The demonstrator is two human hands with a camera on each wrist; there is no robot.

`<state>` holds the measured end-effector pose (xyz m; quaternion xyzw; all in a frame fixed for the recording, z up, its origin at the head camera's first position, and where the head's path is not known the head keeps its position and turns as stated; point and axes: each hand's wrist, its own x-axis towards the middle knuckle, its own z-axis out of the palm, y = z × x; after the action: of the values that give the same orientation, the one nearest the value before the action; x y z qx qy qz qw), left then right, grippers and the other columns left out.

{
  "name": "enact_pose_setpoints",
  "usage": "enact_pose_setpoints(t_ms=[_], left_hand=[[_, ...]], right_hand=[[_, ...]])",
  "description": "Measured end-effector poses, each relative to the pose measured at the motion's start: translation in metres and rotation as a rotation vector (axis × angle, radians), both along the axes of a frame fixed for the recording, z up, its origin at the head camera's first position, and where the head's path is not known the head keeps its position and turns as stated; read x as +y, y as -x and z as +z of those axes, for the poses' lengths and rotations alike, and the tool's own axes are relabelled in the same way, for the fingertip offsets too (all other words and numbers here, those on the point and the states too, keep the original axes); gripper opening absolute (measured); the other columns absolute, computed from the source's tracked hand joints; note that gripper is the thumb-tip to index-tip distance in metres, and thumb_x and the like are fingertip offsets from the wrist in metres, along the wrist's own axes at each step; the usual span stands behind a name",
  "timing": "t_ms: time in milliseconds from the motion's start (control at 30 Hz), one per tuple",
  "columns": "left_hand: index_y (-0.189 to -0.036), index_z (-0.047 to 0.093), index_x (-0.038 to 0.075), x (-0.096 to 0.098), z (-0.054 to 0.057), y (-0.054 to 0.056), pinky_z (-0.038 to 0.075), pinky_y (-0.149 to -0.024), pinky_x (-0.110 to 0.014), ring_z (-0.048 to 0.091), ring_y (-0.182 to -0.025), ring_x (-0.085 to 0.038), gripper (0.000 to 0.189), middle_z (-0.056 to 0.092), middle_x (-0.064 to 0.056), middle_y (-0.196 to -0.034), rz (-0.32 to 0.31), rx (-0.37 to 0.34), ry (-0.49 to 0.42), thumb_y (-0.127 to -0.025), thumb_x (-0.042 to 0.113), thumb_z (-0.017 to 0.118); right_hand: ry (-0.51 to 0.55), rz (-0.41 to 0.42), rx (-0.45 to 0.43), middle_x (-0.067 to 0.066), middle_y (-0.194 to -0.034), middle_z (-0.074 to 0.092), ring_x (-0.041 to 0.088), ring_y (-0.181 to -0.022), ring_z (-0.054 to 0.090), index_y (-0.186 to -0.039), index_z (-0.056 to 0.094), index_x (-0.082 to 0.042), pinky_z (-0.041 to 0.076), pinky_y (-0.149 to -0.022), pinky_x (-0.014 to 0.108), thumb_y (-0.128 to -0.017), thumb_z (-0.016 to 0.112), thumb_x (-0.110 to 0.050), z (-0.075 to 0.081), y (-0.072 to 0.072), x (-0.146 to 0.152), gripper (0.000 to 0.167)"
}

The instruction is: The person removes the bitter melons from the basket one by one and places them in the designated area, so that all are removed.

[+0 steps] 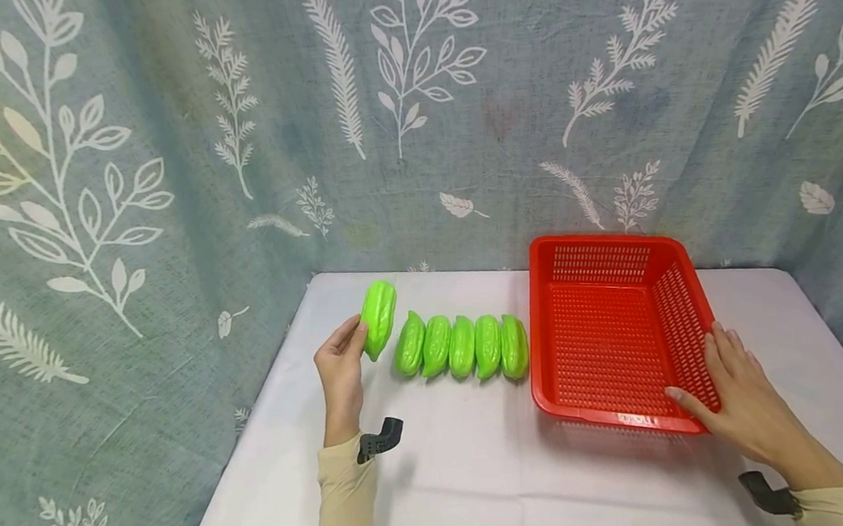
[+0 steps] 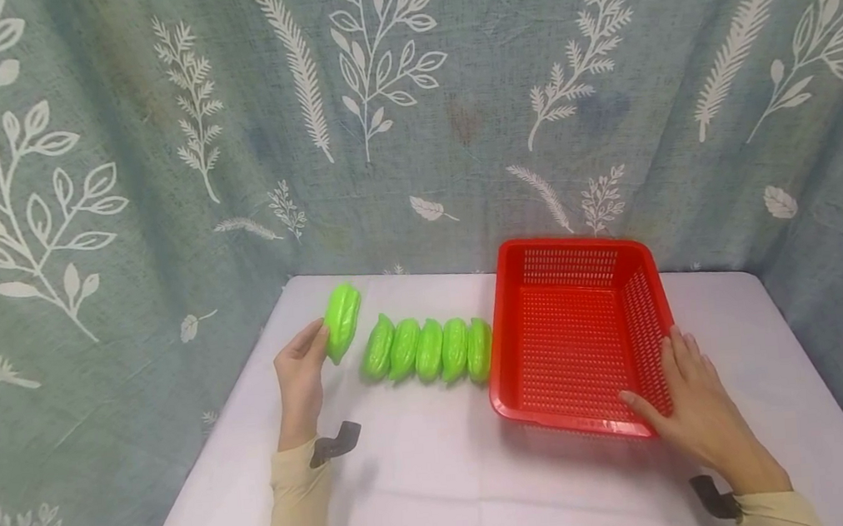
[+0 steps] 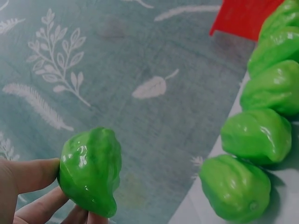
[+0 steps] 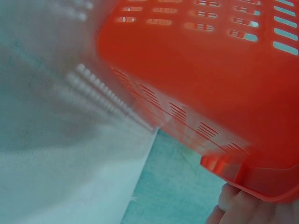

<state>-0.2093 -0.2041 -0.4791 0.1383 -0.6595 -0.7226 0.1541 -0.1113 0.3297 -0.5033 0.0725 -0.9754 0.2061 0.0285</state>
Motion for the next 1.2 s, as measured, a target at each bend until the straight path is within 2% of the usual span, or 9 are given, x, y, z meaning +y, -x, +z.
enact_pose_setpoints(t_ms=[200, 333, 633, 733, 967, 1200], left_hand=[[-0.134, 0.065, -0.003, -0.003, -0.006, 0.001, 0.055, -0.093, -0.013, 0.067, -0.109, -0.006, 0.038, 0.065, -0.017, -0.137, 0.015, -0.006, -0.011, -0.101, 0.016, 0.068], [-0.133, 0.065, -0.002, -0.006, -0.010, 0.003, 0.056, -0.092, -0.013, 0.068, -0.107, -0.005, 0.037, 0.066, -0.018, -0.136, 0.026, -0.013, -0.004, -0.101, 0.016, 0.068], [-0.134, 0.065, -0.003, -0.008, -0.017, 0.006, 0.055, -0.089, -0.011, 0.067, -0.108, -0.007, 0.039, 0.064, -0.022, -0.138, 0.042, -0.045, 0.010, -0.101, 0.017, 0.067], [-0.136, 0.064, -0.002, -0.009, -0.020, 0.006, 0.054, -0.089, -0.010, 0.065, -0.111, -0.009, 0.040, 0.064, -0.019, -0.140, 0.031, -0.062, 0.019, -0.102, 0.019, 0.067], [-0.136, 0.063, -0.001, -0.010, -0.026, 0.006, 0.054, -0.088, -0.009, 0.063, -0.119, -0.019, 0.041, 0.062, -0.017, -0.140, 0.027, -0.090, 0.038, -0.103, 0.022, 0.066], [-0.136, 0.064, -0.002, -0.012, -0.033, 0.008, 0.053, -0.086, -0.010, 0.063, -0.114, -0.016, 0.042, 0.062, -0.018, -0.142, 0.036, -0.127, 0.051, -0.102, 0.022, 0.067]], right_hand=[[-0.007, -0.003, 0.015, 0.032, -0.170, -0.009, 0.049, -0.158, -0.012, -0.161, -0.003, 0.009, -0.029, -0.122, 0.039, -0.099, 0.057, -0.058, -0.001, -0.001, -0.001, 0.109], [-0.008, 0.001, 0.023, 0.032, -0.170, -0.009, 0.048, -0.159, -0.014, -0.161, -0.003, 0.009, -0.030, -0.120, 0.033, -0.099, 0.057, -0.056, -0.001, -0.002, -0.001, 0.108], [-0.008, -0.004, 0.010, 0.032, -0.170, -0.009, 0.049, -0.159, -0.013, -0.161, -0.003, 0.009, -0.028, -0.124, 0.039, -0.099, 0.057, -0.056, -0.001, -0.002, -0.001, 0.108], [-0.005, -0.001, 0.009, 0.032, -0.170, -0.010, 0.049, -0.158, -0.013, -0.161, -0.003, 0.010, -0.028, -0.124, 0.040, -0.100, 0.056, -0.055, -0.001, -0.002, -0.001, 0.107], [0.004, 0.003, 0.009, 0.032, -0.170, -0.009, 0.050, -0.158, -0.011, -0.160, -0.001, 0.011, -0.028, -0.123, 0.040, -0.100, 0.056, -0.054, -0.001, -0.003, -0.002, 0.105], [0.002, -0.001, 0.007, 0.032, -0.170, -0.008, 0.049, -0.159, -0.013, -0.160, -0.001, 0.011, -0.026, -0.125, 0.044, -0.100, 0.056, -0.054, -0.001, -0.002, -0.002, 0.105]])
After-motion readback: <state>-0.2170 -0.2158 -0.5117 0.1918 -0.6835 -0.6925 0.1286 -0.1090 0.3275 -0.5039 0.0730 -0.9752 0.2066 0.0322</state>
